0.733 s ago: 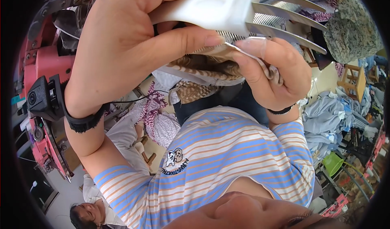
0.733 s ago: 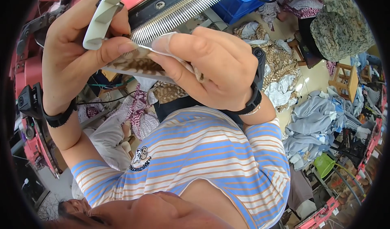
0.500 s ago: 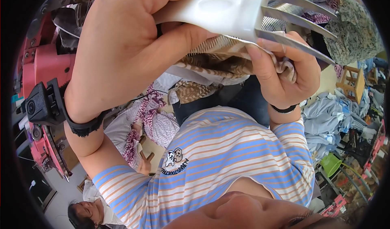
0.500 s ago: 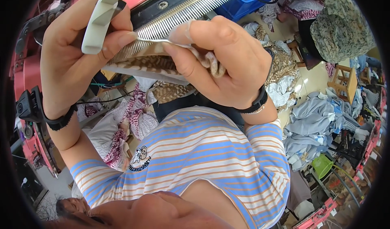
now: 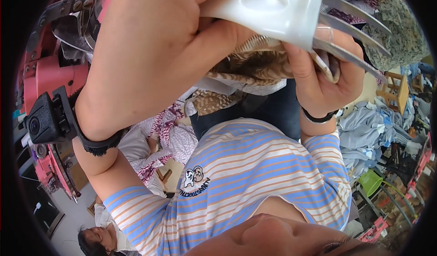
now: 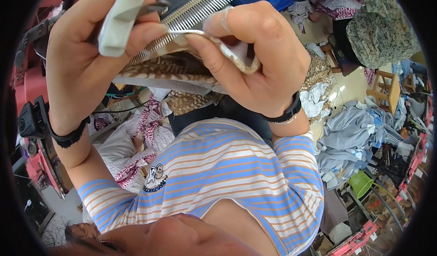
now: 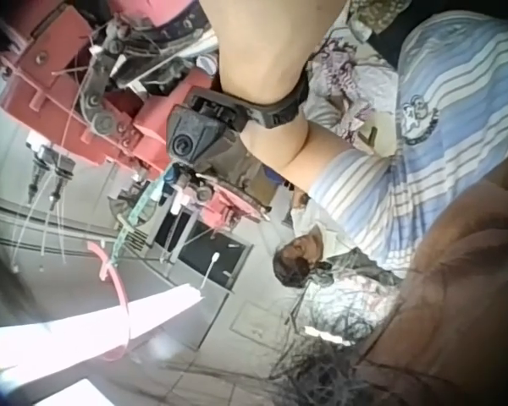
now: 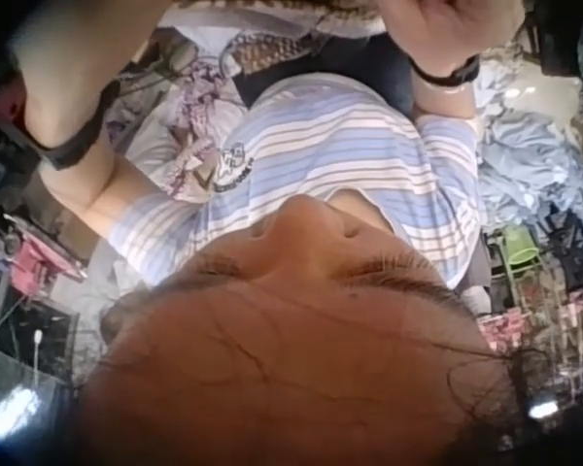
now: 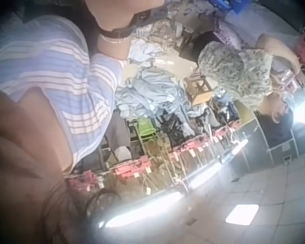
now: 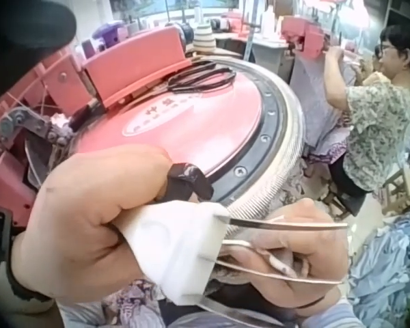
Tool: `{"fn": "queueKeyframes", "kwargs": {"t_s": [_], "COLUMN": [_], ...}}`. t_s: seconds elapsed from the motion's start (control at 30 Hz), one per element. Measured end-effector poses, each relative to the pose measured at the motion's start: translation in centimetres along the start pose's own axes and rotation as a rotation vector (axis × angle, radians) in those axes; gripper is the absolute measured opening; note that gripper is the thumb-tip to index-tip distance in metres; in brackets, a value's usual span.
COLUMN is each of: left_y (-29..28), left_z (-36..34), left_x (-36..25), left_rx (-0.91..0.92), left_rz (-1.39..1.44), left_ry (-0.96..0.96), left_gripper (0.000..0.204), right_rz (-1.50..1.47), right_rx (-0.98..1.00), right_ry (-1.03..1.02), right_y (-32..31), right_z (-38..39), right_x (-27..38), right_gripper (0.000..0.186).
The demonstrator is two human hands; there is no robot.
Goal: Operating a circular linking machine to join pieces of knitwear.
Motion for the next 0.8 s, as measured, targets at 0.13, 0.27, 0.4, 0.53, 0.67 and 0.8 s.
{"fn": "queueKeyframes", "kwargs": {"t_s": [0.13,0.27,0.4,0.53,0.67,0.8], "left_y": [0.1,0.8,0.7,0.5,-1.2,-1.7], "left_z": [0.1,1.1,0.9,0.6,0.8,1.2], "left_x": [1.0,1.5,1.9,1.6,2.6,3.1], "left_rx": [0.001,0.09,0.081,-0.012,0.009,0.044], "left_rz": [0.141,0.323,0.364,0.289,0.319,0.146], "left_ry": [-0.1,-0.249,-0.277,-0.066,-0.058,-0.057], "left_gripper": [0.013,0.018,0.021,0.021,0.019,0.017], "right_rz": [0.084,-0.124,-0.018,-0.088,-0.088,-0.079], "right_rx": [0.203,0.107,0.064,0.037,0.065,0.026], "right_ry": [0.061,-0.14,-0.142,-0.105,-0.022,-0.125], "right_y": [0.6,0.9,-0.1,0.0,1.7,2.9], "right_z": [-0.2,-0.9,-1.2,-1.4,-2.3,-2.7], "right_x": [-1.0,-1.0,-0.5,-1.5,-1.7,-1.6], "right_gripper": [0.019,0.021,0.024,0.024,0.021,0.023]}}
Point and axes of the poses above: each hand's wrist, its own z-axis away from the middle knuckle, its own y-axis out of the palm, x = y × z, the point moved 6 cm from there along -z, towards the middle knuckle, and after that the axes turned 4 degrees about -y, right-handed, at the moved point
